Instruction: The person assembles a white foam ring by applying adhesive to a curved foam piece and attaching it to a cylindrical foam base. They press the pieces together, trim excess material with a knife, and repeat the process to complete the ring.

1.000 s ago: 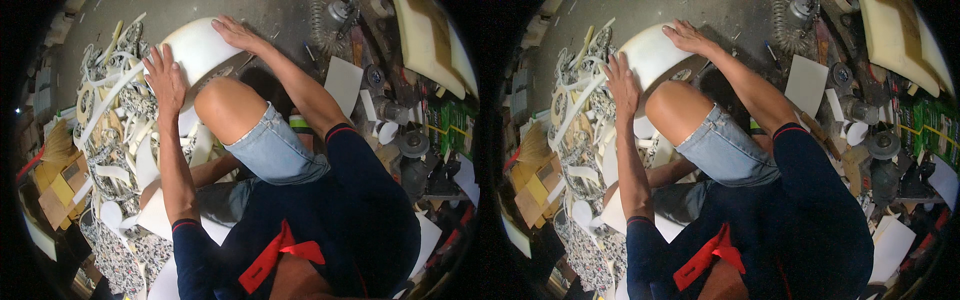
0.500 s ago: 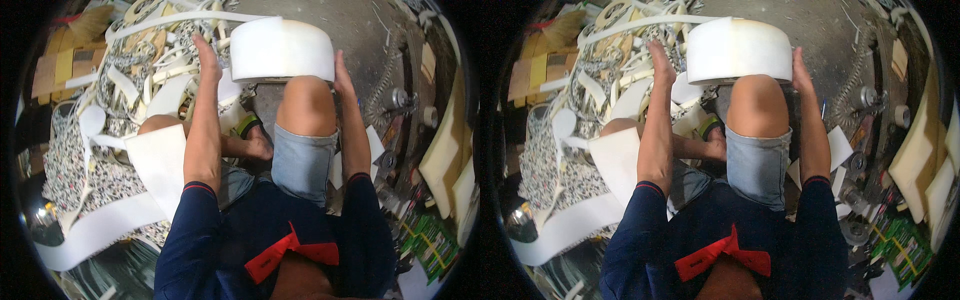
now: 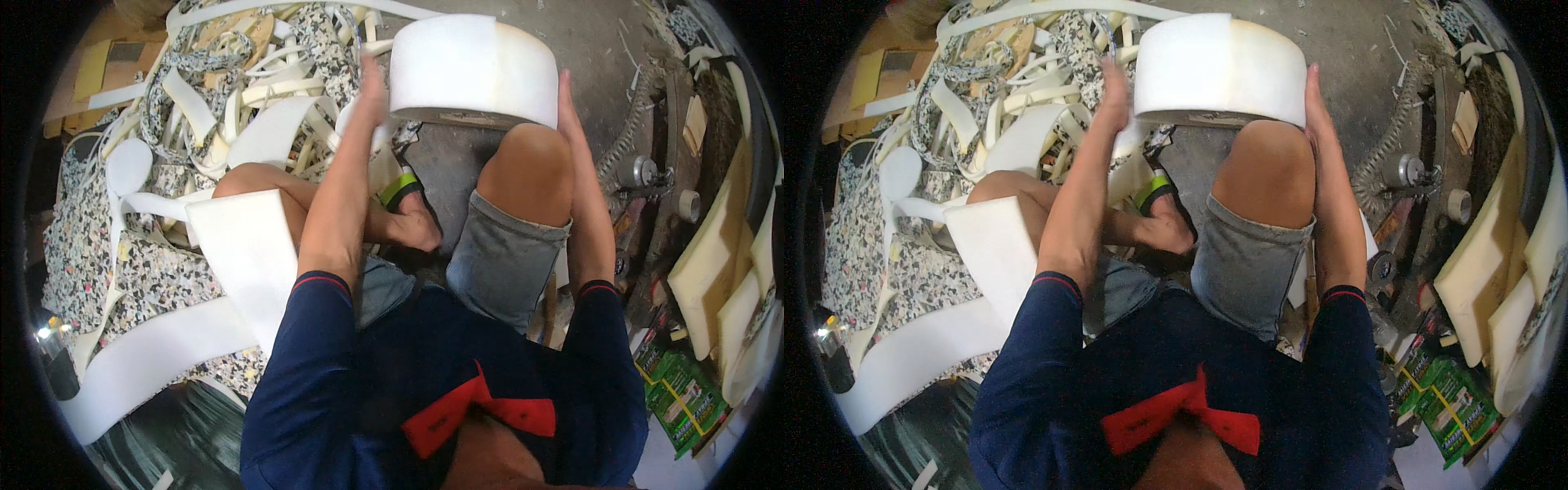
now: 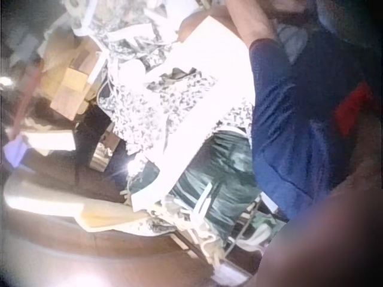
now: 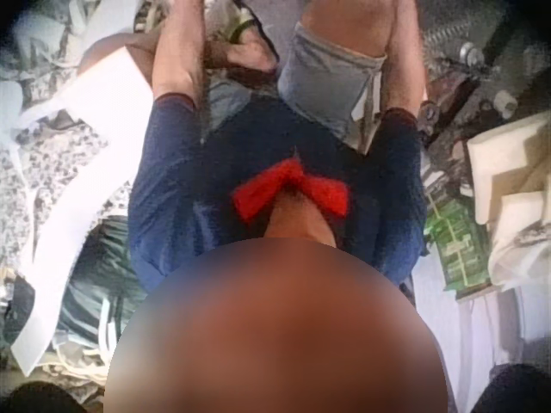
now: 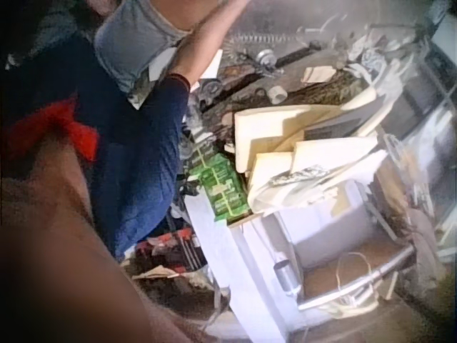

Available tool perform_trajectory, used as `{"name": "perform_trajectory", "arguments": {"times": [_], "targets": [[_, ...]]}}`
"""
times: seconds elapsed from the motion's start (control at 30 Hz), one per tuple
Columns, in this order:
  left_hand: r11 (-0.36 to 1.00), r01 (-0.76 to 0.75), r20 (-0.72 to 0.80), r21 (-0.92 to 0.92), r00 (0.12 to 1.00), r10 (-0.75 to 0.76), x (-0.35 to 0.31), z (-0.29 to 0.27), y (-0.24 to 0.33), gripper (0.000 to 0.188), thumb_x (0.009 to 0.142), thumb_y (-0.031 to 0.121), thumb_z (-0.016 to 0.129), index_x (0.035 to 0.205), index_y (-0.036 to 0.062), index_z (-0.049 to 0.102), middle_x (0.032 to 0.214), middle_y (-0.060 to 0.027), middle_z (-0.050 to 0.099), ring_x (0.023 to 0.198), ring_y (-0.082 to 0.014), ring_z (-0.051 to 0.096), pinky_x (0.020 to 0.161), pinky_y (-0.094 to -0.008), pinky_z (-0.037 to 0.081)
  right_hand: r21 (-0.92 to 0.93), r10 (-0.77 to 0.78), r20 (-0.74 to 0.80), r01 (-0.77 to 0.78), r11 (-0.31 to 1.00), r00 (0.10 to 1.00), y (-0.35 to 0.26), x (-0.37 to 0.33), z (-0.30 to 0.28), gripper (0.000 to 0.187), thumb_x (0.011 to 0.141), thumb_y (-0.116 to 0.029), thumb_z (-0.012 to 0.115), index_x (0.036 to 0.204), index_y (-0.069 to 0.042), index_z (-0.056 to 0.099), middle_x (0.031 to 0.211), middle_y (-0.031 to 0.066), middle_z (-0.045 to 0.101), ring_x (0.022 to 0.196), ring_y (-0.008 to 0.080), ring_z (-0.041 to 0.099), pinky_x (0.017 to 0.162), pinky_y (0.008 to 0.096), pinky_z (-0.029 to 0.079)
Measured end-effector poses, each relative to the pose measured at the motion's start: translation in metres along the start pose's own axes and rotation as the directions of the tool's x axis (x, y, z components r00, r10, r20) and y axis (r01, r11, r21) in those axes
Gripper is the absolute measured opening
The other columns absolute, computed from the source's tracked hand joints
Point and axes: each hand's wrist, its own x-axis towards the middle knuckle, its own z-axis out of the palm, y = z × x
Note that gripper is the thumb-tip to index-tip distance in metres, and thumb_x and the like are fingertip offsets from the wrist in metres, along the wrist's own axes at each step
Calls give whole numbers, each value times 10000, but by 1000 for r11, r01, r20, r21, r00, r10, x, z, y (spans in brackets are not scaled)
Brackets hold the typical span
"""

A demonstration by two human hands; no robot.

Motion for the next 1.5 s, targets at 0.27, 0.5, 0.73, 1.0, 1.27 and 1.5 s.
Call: {"name": "perform_trajectory", "arguments": {"times": [0.27, 0.5, 0.73, 1.0, 1.27, 1.5], "targets": [[968, 44, 88, 248, 994, -68, 17, 8, 1, 938, 989, 753, 127, 1586, 45, 276, 1614, -188, 329, 1463, -312, 366, 1189, -391, 276, 107, 169, -55, -162, 981, 984, -16, -3, 9, 999, 928, -833, 177, 1543, -70, 371, 1502, 195, 483, 1343, 343, 514, 1057, 507, 482], [864, -449, 67, -228, 878, 474, -58, 22, 99, 904, 996, 742, 207, 1514, 24, 390, 1479, -169, 504, 1340, -301, 497, 1129, -416, 398, -168, -604, 114, 615, 771, 789, -146, -89, 15, 1071, 907, -856, 183, 1563, -17, 299, 1498, 232, 456, 1352, 300, 489, 1095, 411, 436], [689, -578, 40, -437, 753, 657, -121, 26, 127, 1000, 968, 781, 205, 1470, -61, 404, 1397, -206, 537, 1250, -268, 557, 1087, -372, 445, -154, -749, -62, 735, 660, 660, -184, -181, 47, 1117, 903, -858, 126, 1395, 71, 504, 1200, 180, 665, 1094, 207, 652, 924, 312, 537], [712, -596, -92, -370, 786, 611, -117, 44, 108, 982, 971, 780, 212, 1475, -41, 399, 1440, -188, 488, 1316, -275, 484, 1167, -380, 339, -302, -709, -16, 673, 675, 705, -207, -183, 22, 1065, 926, -838, 128, 1292, 43, 604, 1050, 152, 718, 944, 210, 709, 799, 318, 584], [832, -479, -55, -281, 873, 484, -78, 95, 49, 1017, 945, 816, 196, 1527, -4, 347, 1502, -179, 441, 1356, -292, 451, 1180, -392, 326, -264, -542, -157, 494, 828, 825, -178, -49, -55, 928, 954, -756, 244, 1361, 15, 565, 1207, 175, 680, 1100, 261, 663, 943, 372, 529], [898, -320, -138, -301, 947, 291, -28, 116, -54, 976, 979, 772, 168, 1556, -10, 261, 1591, -188, 315, 1438, -311, 357, 1215, -428, 253, -302, -532, -77, 489, 818, 843, -135, 134, -128, 793, 979, -675, 389, 1348, -6, 602, 1256, 185, 672, 1144, 290, 651, 973, 392, 511]]}}
